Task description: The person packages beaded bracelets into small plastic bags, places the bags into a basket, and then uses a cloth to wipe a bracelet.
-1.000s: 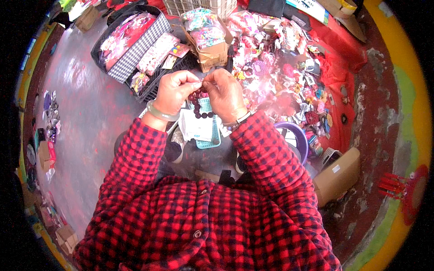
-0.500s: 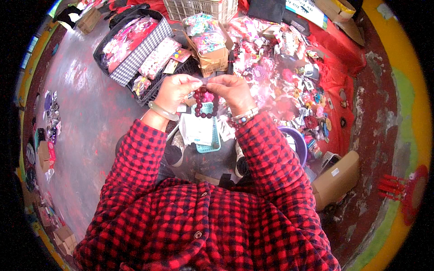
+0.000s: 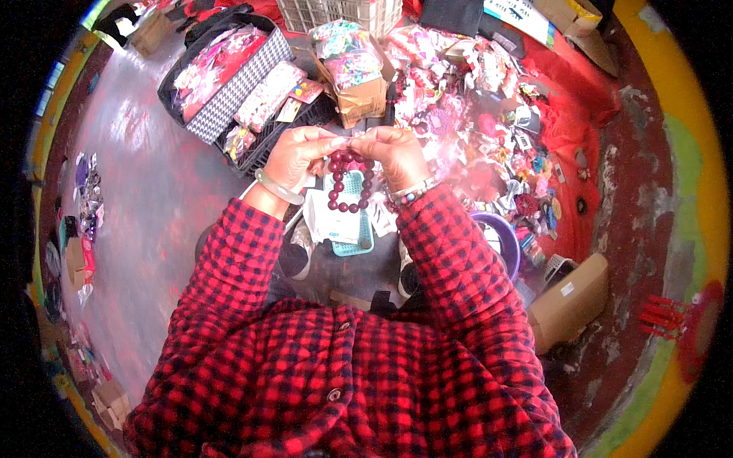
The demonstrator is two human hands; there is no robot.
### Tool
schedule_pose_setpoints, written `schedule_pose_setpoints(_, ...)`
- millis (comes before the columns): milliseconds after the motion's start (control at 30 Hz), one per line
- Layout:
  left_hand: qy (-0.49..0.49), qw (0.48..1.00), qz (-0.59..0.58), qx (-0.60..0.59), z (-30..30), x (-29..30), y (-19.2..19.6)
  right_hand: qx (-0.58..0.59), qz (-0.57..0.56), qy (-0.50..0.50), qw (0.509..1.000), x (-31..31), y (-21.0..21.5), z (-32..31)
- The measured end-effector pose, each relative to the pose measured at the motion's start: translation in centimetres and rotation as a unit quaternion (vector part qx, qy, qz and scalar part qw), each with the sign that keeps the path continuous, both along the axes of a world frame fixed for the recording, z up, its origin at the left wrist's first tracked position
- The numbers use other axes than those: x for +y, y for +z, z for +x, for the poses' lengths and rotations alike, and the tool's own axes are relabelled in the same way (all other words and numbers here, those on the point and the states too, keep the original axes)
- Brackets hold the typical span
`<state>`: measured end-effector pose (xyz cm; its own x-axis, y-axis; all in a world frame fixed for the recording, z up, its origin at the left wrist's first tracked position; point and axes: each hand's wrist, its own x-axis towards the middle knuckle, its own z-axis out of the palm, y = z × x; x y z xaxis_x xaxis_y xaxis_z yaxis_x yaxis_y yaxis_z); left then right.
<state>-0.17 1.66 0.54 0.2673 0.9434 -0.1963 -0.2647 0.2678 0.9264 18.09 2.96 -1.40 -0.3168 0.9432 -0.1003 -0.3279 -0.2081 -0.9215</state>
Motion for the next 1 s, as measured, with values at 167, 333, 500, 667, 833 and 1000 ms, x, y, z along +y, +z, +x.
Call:
schedule_pose_setpoints(167,0.049,0.998,-0.038,-0.001,-0.2,0.4,0.8,0.028,-0.131,-0.021,0.991,0.6,1.9,0.3)
schedule_pose_setpoints(333,0.076,0.996,-0.018,0.032,-0.6,1.1,-0.1,0.024,-0.054,0.005,0.998,0.7,1.1,0.5)
schedule_pose_setpoints(500,0.065,0.995,-0.062,-0.051,0.7,0.0,3.0,0.03,-0.087,-0.035,0.995,0.7,0.6,0.7)
schedule_pose_setpoints(667,0.008,1.0,-0.011,-0.025,-0.1,0.7,0.2,0.032,-0.098,-0.035,0.994,0.6,0.2,0.2)
schedule_pose_setpoints(833,0.023,0.999,0.003,0.022,-0.3,1.0,-0.7,0.001,-0.088,0.003,0.996,0.0,1.7,-0.5)
schedule_pose_setpoints(1000,0.033,0.998,0.034,0.042,-0.1,1.3,-1.0,-0.032,-0.097,-0.062,0.993,0.3,1.4,-0.2)
